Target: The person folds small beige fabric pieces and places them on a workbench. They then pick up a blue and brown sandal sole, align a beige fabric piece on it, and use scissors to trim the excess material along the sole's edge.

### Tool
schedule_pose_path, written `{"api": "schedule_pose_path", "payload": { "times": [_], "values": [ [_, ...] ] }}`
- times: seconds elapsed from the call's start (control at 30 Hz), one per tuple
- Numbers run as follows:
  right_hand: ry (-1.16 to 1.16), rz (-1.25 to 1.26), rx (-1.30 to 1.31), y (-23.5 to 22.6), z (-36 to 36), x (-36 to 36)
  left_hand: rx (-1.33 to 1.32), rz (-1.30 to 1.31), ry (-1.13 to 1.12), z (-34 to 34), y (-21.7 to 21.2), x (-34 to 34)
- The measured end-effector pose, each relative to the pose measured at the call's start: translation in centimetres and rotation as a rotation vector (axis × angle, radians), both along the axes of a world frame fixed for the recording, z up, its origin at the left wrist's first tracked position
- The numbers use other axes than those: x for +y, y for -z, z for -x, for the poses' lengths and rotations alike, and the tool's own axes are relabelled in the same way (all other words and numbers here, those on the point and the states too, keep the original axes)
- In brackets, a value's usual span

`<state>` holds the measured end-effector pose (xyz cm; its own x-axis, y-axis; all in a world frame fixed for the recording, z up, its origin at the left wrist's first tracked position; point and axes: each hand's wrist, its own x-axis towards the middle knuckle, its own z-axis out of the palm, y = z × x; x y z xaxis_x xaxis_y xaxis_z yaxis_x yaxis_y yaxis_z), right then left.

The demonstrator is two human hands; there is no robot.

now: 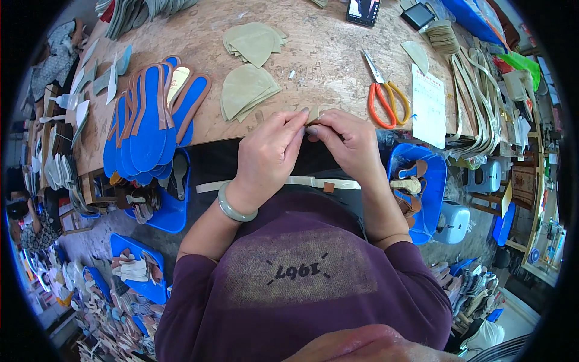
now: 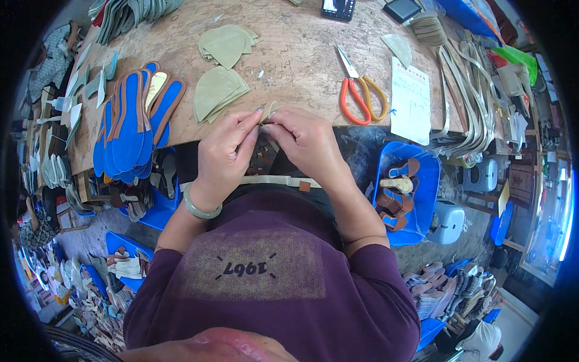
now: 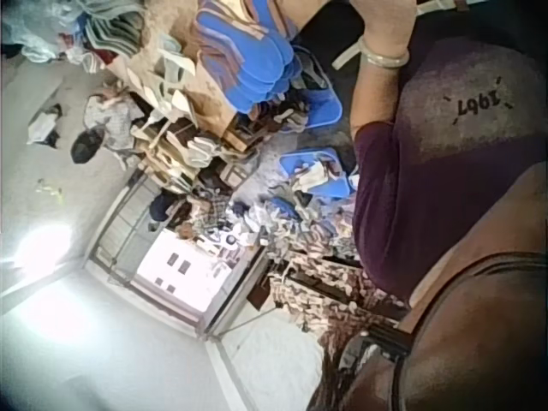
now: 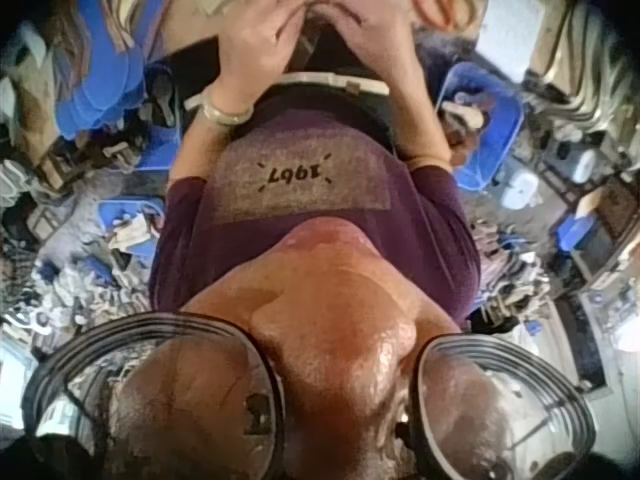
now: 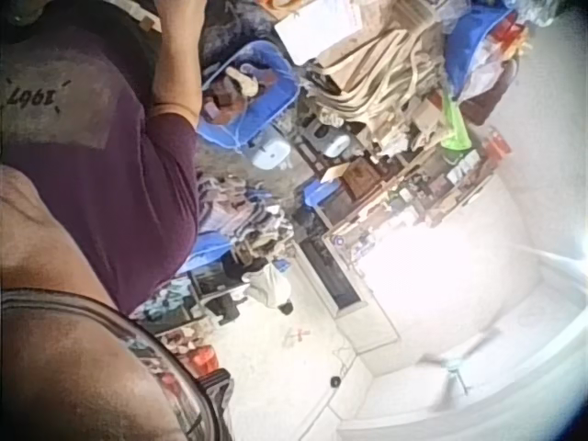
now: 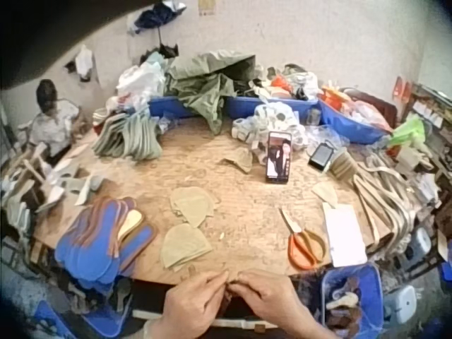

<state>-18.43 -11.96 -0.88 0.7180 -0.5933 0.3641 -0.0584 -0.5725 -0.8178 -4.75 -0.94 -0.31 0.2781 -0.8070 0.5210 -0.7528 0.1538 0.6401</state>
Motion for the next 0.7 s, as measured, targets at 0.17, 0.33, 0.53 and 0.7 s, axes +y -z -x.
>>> {"api": "schedule_pose_path", "payload": {
  "times": [0.17,0.33,0.53,0.7],
  "values": [
    [0.052,0.008,0.058,-0.4,0.3,0.2,-0.046,-0.029,0.007,0.3,0.0,0.0],
    [0.063,-0.059,0.076,0.3,0.1,0.3,0.077,-0.084,0.023,0.3,-0.1,-0.1],
    [-0.019,-0.232,0.068,-0.3,0.0,0.2,0.178,-0.131,0.056,-0.4,-0.1,0.3],
    [0.027,-0.093,0.119,0.0,-0.7,0.7,0.149,-0.124,0.032,-0.6,0.5,0.8]
  ]
}}
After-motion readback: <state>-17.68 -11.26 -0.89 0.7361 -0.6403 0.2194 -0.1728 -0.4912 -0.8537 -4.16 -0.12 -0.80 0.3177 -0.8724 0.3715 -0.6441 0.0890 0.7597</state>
